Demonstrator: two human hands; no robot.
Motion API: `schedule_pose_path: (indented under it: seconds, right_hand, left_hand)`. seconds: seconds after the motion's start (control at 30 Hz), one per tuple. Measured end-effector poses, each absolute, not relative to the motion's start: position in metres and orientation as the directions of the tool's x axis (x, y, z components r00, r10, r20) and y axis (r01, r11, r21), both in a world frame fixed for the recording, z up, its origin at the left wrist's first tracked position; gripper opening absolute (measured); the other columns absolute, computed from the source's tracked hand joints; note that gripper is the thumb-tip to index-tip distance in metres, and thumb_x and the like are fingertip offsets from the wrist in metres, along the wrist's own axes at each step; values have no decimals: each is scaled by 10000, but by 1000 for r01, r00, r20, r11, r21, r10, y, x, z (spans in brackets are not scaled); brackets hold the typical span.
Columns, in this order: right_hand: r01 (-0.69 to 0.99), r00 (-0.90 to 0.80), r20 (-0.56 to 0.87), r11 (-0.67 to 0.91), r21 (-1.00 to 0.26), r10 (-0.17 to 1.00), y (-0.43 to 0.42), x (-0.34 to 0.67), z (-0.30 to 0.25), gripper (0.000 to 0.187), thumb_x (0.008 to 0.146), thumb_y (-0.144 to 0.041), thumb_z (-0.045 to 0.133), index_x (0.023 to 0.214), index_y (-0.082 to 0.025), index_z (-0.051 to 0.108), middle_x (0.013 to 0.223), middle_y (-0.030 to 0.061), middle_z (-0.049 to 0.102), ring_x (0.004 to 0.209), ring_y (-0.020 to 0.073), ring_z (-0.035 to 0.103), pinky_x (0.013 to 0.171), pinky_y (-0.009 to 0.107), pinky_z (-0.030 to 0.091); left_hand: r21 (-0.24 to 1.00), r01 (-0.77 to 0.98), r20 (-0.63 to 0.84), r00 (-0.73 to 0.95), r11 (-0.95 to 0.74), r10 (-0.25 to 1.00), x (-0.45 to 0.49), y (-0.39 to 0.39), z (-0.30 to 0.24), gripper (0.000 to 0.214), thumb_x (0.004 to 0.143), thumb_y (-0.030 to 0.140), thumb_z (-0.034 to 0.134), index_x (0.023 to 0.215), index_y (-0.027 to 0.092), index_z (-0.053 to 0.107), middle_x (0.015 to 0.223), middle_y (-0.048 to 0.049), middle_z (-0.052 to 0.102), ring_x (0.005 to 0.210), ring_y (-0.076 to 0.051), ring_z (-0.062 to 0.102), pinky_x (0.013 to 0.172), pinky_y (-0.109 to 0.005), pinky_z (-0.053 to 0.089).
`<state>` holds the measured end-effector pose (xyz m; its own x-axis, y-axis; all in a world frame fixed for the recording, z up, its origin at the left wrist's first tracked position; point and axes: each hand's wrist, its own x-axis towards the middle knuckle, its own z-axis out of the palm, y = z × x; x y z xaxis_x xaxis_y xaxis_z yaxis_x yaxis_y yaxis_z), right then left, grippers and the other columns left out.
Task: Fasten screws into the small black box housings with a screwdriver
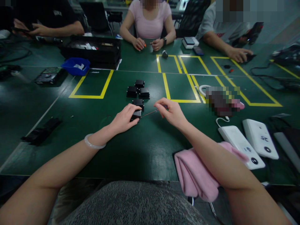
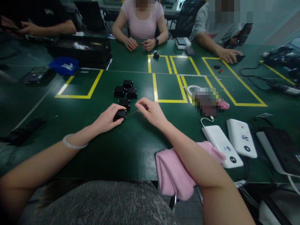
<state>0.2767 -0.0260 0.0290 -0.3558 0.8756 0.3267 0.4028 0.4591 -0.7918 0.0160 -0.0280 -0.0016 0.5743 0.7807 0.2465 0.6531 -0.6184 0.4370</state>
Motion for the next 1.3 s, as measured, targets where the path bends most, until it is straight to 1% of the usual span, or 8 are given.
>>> schedule_pose_path:
  seconds: [0.07,0.13,0.23,0.37,0.53,0.97,1.13,1.3]
  right_hand:
    - [415,-348,303,436,-799,887,-27,276,29,199,1024,-362,544,947,-190,606,572,-70,496,464,95,466,560,280,375]
    - [403,-351,321,451,-797,880,-28,276,30,124,1019,-292,526,1043,-191,596,594,-75,495,483,101,483,571,282,384]
    - [380,-359,381,507,-774,852,-29,275,30,185,989,-208,521,1171,-200,553,686,-61,521,573,115,533,616,286,416]
    - [374,-369,407,534,-758,836,-27,276,28,138,985,-231,529,1119,-211,551,742,-43,535,635,121,553,639,287,430]
    - [376,-353,377,499,-781,856,-25,277,27,89,992,-288,546,1044,-215,549,740,-40,544,616,114,550,619,281,432]
    - [345,-362,305,431,-834,881,-26,275,29,178,1008,-372,568,923,-227,509,595,-80,498,460,87,474,507,262,349]
    - [323,-395,336,472,-821,855,-27,275,30,81,997,-280,548,1050,-228,516,668,-74,510,499,94,496,541,263,384]
    - [320,-380,364,490,-811,851,-28,274,30,128,974,-248,566,1092,-230,520,735,-55,528,550,104,526,568,267,416]
  left_hand:
    - [437,652,247,576,-620,779,16,-28,-2,428,967,282,562,1385,208,510,1345,-126,573,1272,-314,587,1015,-486,559]
    - [435,653,243,577,-619,780,16,-28,-2,431,970,285,560,1390,206,508,1348,-129,572,1266,-315,589,1005,-488,564]
    - [437,660,230,575,-612,785,16,-29,0,432,971,284,560,1393,211,505,1357,-127,568,1268,-315,589,1000,-485,567]
    - [439,665,219,573,-604,790,16,-30,2,439,965,274,565,1396,221,502,1367,-124,563,1278,-318,582,1005,-489,566]
    - [442,661,214,579,-607,786,16,-30,2,434,973,276,557,1399,220,492,1371,-125,560,1276,-310,580,1004,-488,563]
    - [442,661,225,573,-607,788,17,-30,2,429,964,276,561,1383,209,506,1352,-128,570,1287,-314,578,1008,-481,561]
    - [439,669,217,570,-601,793,17,-30,1,434,968,278,560,1394,220,500,1367,-123,565,1298,-312,576,1003,-476,566]
    - [445,670,212,566,-595,796,17,-30,2,435,966,280,564,1392,226,498,1375,-122,561,1304,-313,574,1007,-477,566]
